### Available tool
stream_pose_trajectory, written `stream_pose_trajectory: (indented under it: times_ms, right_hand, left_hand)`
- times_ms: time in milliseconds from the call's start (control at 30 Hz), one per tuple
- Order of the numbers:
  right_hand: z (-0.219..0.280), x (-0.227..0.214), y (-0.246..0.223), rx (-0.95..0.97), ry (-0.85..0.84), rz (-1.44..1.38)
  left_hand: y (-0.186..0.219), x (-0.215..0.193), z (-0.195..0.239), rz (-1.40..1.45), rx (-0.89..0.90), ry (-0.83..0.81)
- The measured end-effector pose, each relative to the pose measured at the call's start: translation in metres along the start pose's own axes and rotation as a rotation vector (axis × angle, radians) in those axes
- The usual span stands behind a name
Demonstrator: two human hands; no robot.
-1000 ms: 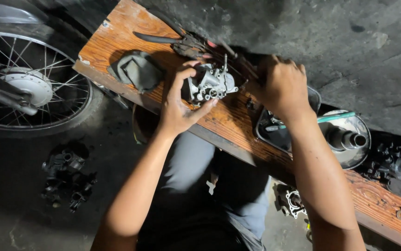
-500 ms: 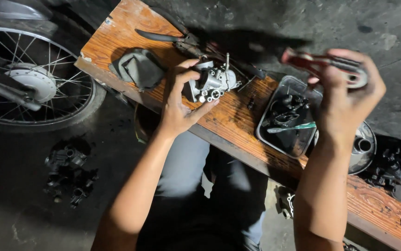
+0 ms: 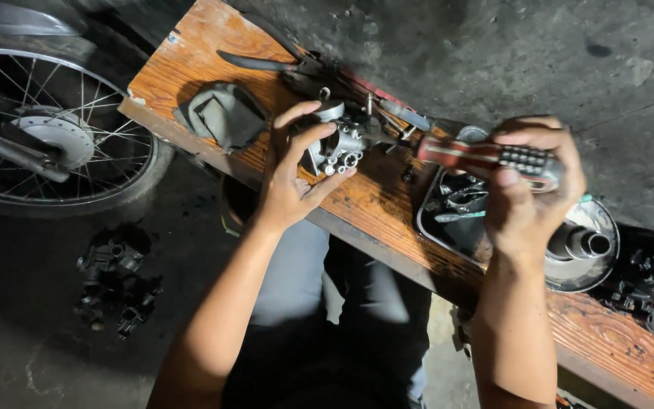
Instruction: The person disassembles a carburetor on a wooden workbench, using a screwdriver to remove screws and a toothbrush to scrub the internal components. They wipe the parts with a cloth and place them into a metal tray.
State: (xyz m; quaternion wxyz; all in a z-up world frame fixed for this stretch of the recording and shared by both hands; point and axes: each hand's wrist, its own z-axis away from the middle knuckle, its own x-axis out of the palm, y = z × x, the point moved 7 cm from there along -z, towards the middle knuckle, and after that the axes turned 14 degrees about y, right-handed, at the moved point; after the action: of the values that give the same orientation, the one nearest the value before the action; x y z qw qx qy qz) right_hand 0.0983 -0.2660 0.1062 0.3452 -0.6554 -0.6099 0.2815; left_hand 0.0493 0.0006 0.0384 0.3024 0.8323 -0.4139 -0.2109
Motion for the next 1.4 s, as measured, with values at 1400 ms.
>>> stream_pose_trajectory:
  times_ms: [1400]
  right_hand:
    - [0.003,0.003,-0.020,-0.085,-0.173,0.231]
  left_hand:
    - [0.020,0.006,-0.007,-0.144,0.095,0.019]
